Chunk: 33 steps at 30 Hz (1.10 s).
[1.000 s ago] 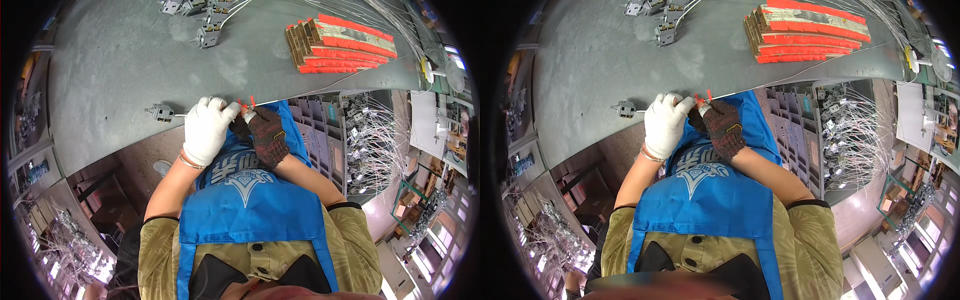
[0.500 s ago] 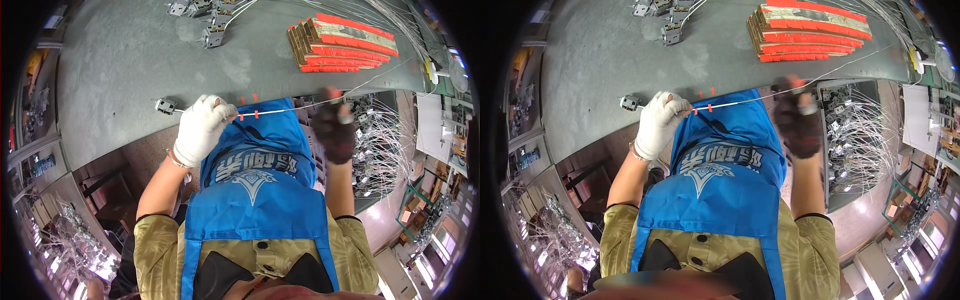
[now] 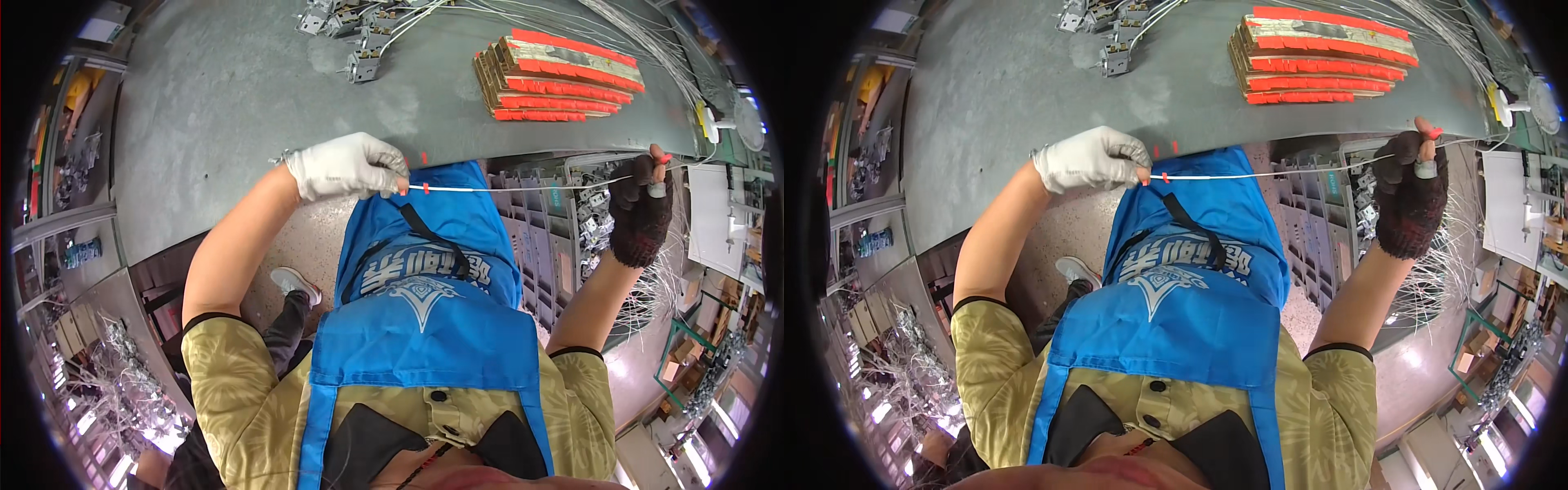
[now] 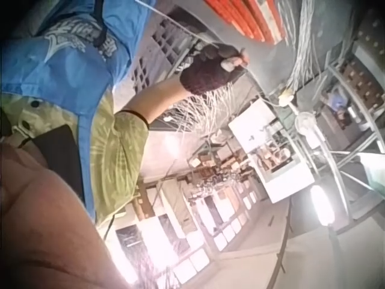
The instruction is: The person assembles electrical wire harnesses and electronic components by hand.
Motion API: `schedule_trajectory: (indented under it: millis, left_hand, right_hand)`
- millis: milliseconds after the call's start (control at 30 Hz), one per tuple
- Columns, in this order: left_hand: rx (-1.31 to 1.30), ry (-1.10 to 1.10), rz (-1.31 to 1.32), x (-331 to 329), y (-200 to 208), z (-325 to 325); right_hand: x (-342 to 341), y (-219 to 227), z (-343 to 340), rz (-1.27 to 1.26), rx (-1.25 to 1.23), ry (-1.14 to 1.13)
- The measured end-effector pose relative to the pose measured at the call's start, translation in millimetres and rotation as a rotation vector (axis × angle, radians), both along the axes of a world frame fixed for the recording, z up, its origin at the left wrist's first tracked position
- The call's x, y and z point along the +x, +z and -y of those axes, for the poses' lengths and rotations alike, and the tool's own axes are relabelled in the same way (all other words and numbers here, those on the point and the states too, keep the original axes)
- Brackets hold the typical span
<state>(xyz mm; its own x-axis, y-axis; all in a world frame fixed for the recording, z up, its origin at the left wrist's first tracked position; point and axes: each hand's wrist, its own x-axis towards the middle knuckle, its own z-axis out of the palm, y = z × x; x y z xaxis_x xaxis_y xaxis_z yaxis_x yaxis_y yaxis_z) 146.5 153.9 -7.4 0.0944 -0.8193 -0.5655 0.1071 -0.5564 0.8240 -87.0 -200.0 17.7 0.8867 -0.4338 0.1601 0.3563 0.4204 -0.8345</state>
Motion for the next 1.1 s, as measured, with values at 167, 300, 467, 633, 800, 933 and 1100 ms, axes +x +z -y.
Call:
schedule_trajectory:
  millis: [167,300,467,633,800,933,1100]
  left_hand:
    - [-0.383,0.125,0.579,-32.1,22.1,-5.9]
    - [-0.522,-0.032,1.298,-40.1,27.0,-4.1]
    - [-0.414,-0.26,1.285,-26.9,11.3,4.7]
    - [-0.552,-0.213,0.771,-14.0,-12.0,9.1]
    - [-0.631,-0.002,0.541,-31.4,68.5,-14.1]
    - [-0.406,0.198,1.091,-25.1,79.4,-15.6]
    - [-0.431,-0.144,1.131,-27.9,32.3,-12.0]
  right_hand:
    - [2.2,-2.2,16.0,0.067,0.157,-0.029]
    - [0.5,-5.2,20.5,0.109,0.286,0.03]
    - [2.7,15.9,-3.9,-0.086,0.057,-0.147]
    - [9.8,41.6,-18.7,-0.228,-0.149,-0.366]
    - [-14.1,88.5,7.6,0.169,0.12,0.256]
    - [-23.1,100.3,1.0,0.213,-0.163,0.086]
    - [-26.3,89.7,-0.4,-0.05,-0.369,-0.533]
